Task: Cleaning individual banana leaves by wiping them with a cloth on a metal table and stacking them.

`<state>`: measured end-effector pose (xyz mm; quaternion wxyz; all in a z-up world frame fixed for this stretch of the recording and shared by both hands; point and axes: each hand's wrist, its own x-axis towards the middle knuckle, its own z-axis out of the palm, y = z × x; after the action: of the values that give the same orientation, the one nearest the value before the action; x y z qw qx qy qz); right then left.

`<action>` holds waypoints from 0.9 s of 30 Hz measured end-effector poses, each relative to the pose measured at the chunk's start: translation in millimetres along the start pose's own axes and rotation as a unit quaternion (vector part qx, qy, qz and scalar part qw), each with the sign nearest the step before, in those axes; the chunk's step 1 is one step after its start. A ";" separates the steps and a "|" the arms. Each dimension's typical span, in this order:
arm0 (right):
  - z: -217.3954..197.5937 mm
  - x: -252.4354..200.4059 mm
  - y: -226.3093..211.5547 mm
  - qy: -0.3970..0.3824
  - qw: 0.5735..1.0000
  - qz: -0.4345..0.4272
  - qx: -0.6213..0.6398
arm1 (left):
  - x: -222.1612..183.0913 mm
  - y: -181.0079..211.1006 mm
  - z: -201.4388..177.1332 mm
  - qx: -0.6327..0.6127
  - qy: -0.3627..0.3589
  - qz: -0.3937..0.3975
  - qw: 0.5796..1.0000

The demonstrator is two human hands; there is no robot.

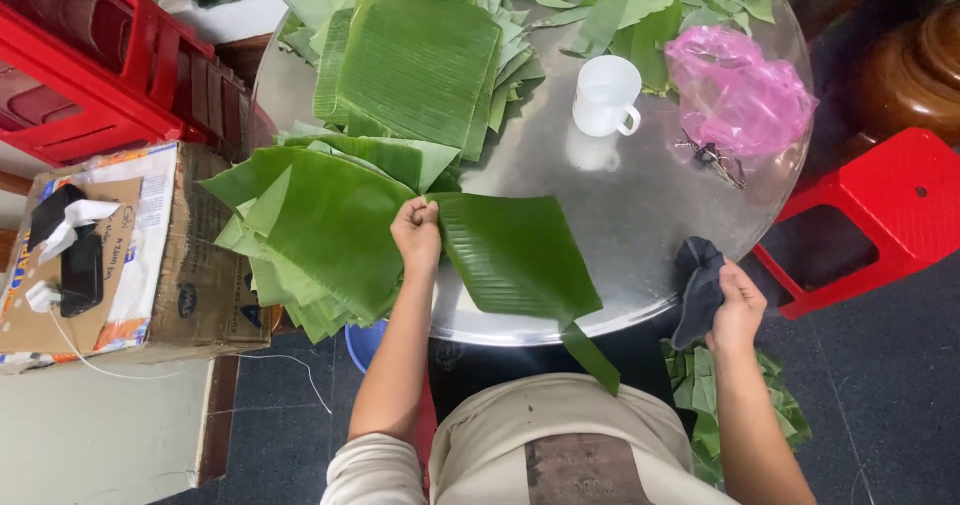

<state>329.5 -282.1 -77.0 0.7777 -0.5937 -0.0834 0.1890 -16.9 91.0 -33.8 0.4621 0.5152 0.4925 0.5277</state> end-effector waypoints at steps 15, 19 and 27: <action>-1.2 2.5 7.1 -0.028 0.993 -0.050 -0.108 | 85.4 162.0 -201.6 -0.047 0.444 0.162 0.880; 0.7 1.1 7.0 -0.055 0.991 -0.066 -0.106 | 77.3 114.4 -249.2 -0.030 0.514 0.004 0.857; 13.6 -8.8 -4.1 -0.065 0.985 -0.085 -0.139 | 62.5 44.8 -252.4 0.190 0.493 -0.124 0.840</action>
<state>317.4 -274.4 -68.4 0.6939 -0.6731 -0.2094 0.1469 -270.7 138.1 20.4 0.1129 0.1996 0.8056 0.5463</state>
